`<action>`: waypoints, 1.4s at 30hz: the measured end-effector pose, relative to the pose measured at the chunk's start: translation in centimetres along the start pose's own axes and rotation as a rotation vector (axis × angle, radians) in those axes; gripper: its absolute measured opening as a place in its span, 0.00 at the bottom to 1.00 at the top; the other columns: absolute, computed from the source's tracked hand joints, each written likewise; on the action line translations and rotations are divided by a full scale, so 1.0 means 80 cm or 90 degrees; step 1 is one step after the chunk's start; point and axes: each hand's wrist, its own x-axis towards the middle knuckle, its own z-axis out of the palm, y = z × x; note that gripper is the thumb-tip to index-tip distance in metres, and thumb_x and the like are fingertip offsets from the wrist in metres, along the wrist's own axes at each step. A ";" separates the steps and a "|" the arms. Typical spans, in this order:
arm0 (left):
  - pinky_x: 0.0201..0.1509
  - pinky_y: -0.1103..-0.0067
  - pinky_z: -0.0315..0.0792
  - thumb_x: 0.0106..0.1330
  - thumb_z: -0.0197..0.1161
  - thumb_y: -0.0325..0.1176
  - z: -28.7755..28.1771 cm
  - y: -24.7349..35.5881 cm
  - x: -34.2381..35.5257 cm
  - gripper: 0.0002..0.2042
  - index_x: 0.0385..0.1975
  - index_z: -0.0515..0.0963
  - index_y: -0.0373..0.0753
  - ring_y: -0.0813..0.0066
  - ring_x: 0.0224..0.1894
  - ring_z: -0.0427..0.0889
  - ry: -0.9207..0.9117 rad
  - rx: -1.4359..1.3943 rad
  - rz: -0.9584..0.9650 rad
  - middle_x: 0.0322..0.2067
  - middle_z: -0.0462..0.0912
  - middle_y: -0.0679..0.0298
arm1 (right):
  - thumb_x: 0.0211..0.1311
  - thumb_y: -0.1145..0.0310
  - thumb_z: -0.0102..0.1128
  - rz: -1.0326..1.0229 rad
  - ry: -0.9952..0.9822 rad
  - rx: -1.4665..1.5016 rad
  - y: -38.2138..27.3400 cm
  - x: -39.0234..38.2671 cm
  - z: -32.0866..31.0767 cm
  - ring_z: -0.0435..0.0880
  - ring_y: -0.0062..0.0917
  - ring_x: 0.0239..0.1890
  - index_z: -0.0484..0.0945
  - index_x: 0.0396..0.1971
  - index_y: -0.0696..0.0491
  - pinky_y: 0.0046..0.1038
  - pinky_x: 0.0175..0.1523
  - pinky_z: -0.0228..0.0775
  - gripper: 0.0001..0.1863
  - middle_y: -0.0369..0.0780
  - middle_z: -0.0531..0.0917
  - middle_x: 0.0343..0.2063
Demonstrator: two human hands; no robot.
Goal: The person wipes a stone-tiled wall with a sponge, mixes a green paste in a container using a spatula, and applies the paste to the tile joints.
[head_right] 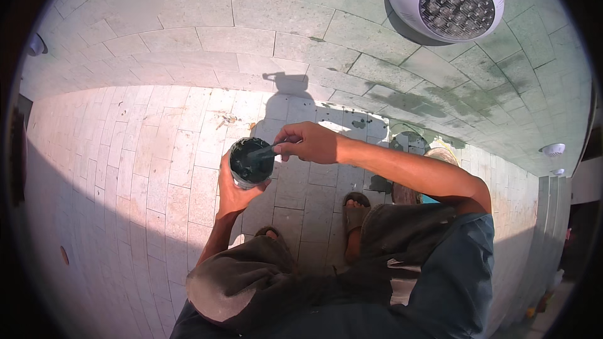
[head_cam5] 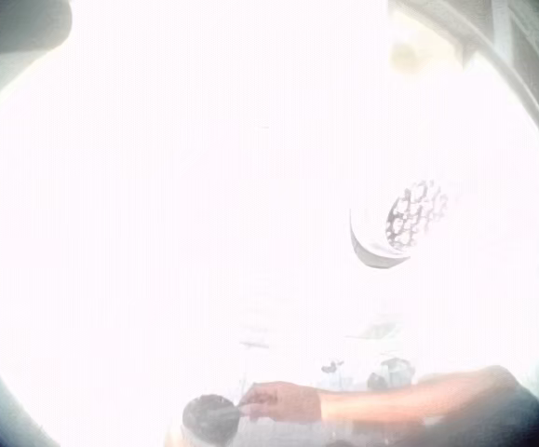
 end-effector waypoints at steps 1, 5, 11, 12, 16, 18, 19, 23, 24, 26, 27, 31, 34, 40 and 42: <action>0.57 0.64 0.72 0.41 0.80 0.34 -0.002 0.010 0.001 0.39 0.56 0.69 0.35 0.55 0.52 0.79 0.014 -0.001 -0.013 0.48 0.77 0.52 | 0.70 0.59 0.60 -0.004 0.012 0.002 -0.015 -0.008 -0.004 0.70 0.09 0.27 0.78 0.48 0.55 0.16 0.31 0.63 0.16 0.31 0.83 0.31; 0.59 0.65 0.71 0.41 0.81 0.33 -0.031 0.054 0.009 0.43 0.60 0.65 0.34 0.54 0.55 0.78 -0.029 0.090 0.020 0.51 0.75 0.51 | 0.70 0.58 0.60 -0.062 0.056 -0.037 -0.065 -0.035 -0.003 0.71 0.10 0.28 0.78 0.49 0.53 0.17 0.32 0.64 0.16 0.30 0.82 0.31; 0.60 0.67 0.71 0.44 0.81 0.32 -0.052 0.139 0.024 0.44 0.62 0.62 0.32 0.58 0.55 0.77 -0.085 0.054 0.025 0.53 0.74 0.49 | 0.70 0.55 0.61 -0.124 0.107 -0.015 -0.109 -0.060 -0.001 0.70 0.10 0.29 0.77 0.48 0.51 0.18 0.32 0.63 0.16 0.31 0.80 0.31; 0.59 0.67 0.72 0.44 0.81 0.32 -0.051 0.155 0.024 0.44 0.62 0.63 0.32 0.59 0.55 0.78 -0.086 0.058 0.020 0.53 0.75 0.49 | 0.70 0.55 0.61 -0.134 0.104 0.001 -0.116 -0.067 -0.001 0.69 0.10 0.28 0.77 0.48 0.52 0.18 0.31 0.63 0.16 0.31 0.80 0.31; 0.57 0.69 0.73 0.44 0.81 0.33 -0.064 0.199 0.025 0.42 0.60 0.63 0.32 0.60 0.53 0.79 -0.100 0.034 0.037 0.51 0.77 0.50 | 0.71 0.56 0.59 -0.190 0.079 0.062 -0.139 -0.082 0.002 0.67 0.09 0.24 0.77 0.48 0.52 0.17 0.28 0.61 0.16 0.30 0.78 0.29; 0.57 0.69 0.73 0.44 0.81 0.34 -0.066 0.218 0.033 0.41 0.59 0.64 0.33 0.61 0.52 0.80 -0.098 0.053 0.039 0.49 0.79 0.51 | 0.71 0.55 0.58 -0.226 0.097 0.080 -0.147 -0.089 -0.001 0.66 0.09 0.21 0.77 0.47 0.53 0.17 0.26 0.60 0.16 0.30 0.78 0.28; 0.56 0.69 0.73 0.45 0.81 0.34 -0.064 0.223 0.035 0.41 0.58 0.64 0.33 0.62 0.52 0.80 -0.095 0.046 0.046 0.49 0.79 0.51 | 0.71 0.56 0.58 -0.224 0.118 0.052 -0.154 -0.095 -0.001 0.65 0.09 0.21 0.77 0.47 0.53 0.17 0.26 0.60 0.16 0.30 0.78 0.28; 0.54 0.70 0.75 0.45 0.82 0.35 -0.050 0.237 0.054 0.40 0.57 0.64 0.33 0.63 0.50 0.81 -0.096 0.005 0.062 0.49 0.79 0.51 | 0.71 0.58 0.58 -0.280 0.132 0.061 -0.162 -0.113 -0.022 0.67 0.10 0.22 0.75 0.51 0.55 0.17 0.26 0.61 0.18 0.31 0.79 0.29; 0.54 0.71 0.75 0.45 0.82 0.35 -0.044 0.243 0.060 0.40 0.57 0.64 0.33 0.64 0.50 0.81 -0.100 -0.008 0.059 0.49 0.79 0.51 | 0.71 0.58 0.58 -0.305 0.139 0.069 -0.159 -0.114 -0.028 0.67 0.10 0.21 0.75 0.50 0.55 0.17 0.26 0.61 0.18 0.31 0.79 0.29; 0.54 0.71 0.75 0.46 0.81 0.35 -0.031 0.254 0.068 0.39 0.56 0.64 0.32 0.64 0.49 0.82 -0.103 -0.034 0.050 0.49 0.78 0.50 | 0.71 0.58 0.58 -0.330 0.141 0.082 -0.154 -0.116 -0.042 0.67 0.10 0.21 0.76 0.49 0.56 0.18 0.27 0.62 0.17 0.31 0.79 0.28; 0.54 0.71 0.75 0.46 0.81 0.35 -0.025 0.257 0.072 0.39 0.56 0.63 0.32 0.64 0.50 0.81 -0.108 -0.025 0.047 0.49 0.78 0.51 | 0.71 0.58 0.58 -0.333 0.138 0.089 -0.150 -0.116 -0.051 0.67 0.10 0.21 0.75 0.50 0.56 0.18 0.27 0.62 0.17 0.31 0.80 0.29; 0.56 0.71 0.74 0.47 0.81 0.36 0.000 0.268 0.093 0.40 0.57 0.63 0.31 0.65 0.52 0.80 -0.115 -0.025 0.042 0.49 0.78 0.51 | 0.71 0.62 0.59 -0.365 0.127 0.071 -0.154 -0.124 -0.087 0.68 0.09 0.23 0.75 0.51 0.56 0.17 0.31 0.64 0.16 0.31 0.80 0.29; 0.59 0.71 0.73 0.47 0.82 0.37 0.021 0.284 0.115 0.42 0.59 0.62 0.30 0.65 0.54 0.79 -0.125 0.010 0.048 0.51 0.77 0.51 | 0.71 0.66 0.59 -0.396 0.141 0.000 -0.159 -0.135 -0.121 0.68 0.08 0.25 0.76 0.52 0.55 0.16 0.33 0.63 0.14 0.31 0.80 0.28; 0.61 0.70 0.71 0.49 0.81 0.38 0.058 0.352 0.161 0.43 0.61 0.61 0.30 0.63 0.58 0.76 -0.123 0.055 0.049 0.54 0.74 0.50 | 0.68 0.70 0.62 -0.528 0.176 -0.008 -0.178 -0.144 -0.178 0.63 0.08 0.24 0.79 0.52 0.56 0.18 0.28 0.56 0.14 0.28 0.75 0.22; 0.61 0.70 0.71 0.49 0.81 0.38 0.062 0.366 0.167 0.43 0.62 0.61 0.30 0.63 0.58 0.76 -0.120 0.019 0.051 0.54 0.74 0.50 | 0.68 0.70 0.62 -0.520 0.176 0.018 -0.195 -0.160 -0.185 0.61 0.08 0.23 0.79 0.52 0.56 0.17 0.28 0.53 0.14 0.26 0.73 0.22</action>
